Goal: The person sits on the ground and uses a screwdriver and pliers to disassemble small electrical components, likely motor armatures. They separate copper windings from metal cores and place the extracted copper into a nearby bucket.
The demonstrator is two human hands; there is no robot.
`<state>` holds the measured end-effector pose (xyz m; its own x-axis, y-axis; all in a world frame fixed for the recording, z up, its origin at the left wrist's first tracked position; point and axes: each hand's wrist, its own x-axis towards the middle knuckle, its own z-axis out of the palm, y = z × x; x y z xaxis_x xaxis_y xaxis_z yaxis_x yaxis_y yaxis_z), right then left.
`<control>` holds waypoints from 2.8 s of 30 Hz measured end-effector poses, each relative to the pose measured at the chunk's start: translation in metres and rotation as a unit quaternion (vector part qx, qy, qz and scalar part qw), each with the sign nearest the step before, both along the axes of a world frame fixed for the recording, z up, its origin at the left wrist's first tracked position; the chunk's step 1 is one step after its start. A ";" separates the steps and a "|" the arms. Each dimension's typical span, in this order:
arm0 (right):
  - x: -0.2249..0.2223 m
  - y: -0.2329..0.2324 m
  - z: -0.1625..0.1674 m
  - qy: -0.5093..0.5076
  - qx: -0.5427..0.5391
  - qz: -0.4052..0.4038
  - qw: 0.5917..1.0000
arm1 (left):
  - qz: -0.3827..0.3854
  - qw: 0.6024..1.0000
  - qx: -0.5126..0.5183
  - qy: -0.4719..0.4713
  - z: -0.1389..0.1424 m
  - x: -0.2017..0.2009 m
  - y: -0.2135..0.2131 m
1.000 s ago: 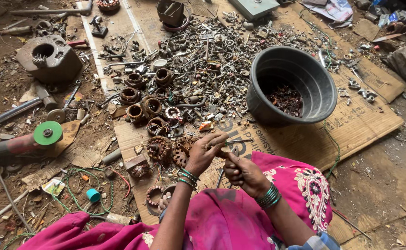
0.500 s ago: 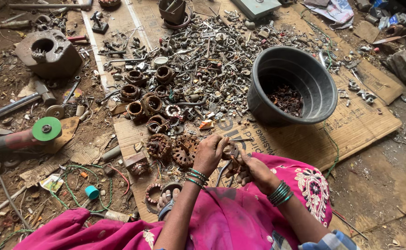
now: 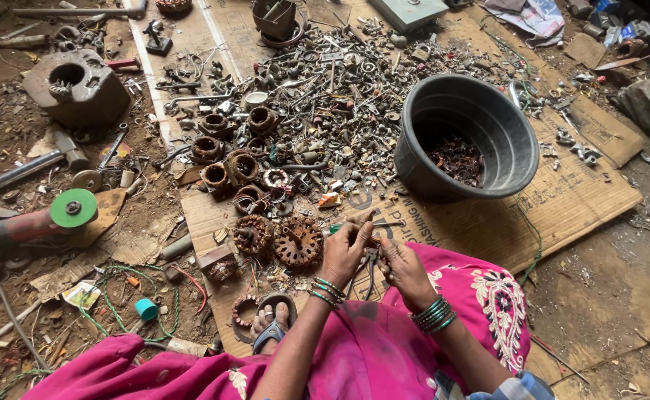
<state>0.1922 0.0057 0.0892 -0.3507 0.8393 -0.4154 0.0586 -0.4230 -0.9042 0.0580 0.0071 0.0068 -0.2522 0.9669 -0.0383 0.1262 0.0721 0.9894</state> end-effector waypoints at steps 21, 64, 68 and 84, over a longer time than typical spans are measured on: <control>0.021 0.028 0.011 -0.138 0.202 0.177 0.953 | 0.008 0.992 -0.098 0.081 0.001 0.023 -0.005; 0.072 0.064 0.031 -0.472 0.609 0.309 0.557 | -0.127 0.837 0.196 0.494 0.074 -0.037 -0.015; 0.073 0.065 0.043 -0.431 0.633 0.380 0.519 | -0.152 0.810 0.242 0.511 0.053 -0.007 -0.015; 0.062 0.061 0.039 -0.404 0.719 0.183 0.536 | -0.076 0.924 0.153 0.343 0.040 0.010 -0.016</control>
<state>0.2547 0.0667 0.1277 -0.7942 0.4326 0.4268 0.5178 0.8493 0.1028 0.0676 -0.0085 0.0473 0.0246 0.9322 0.3611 0.7161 -0.2684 0.6443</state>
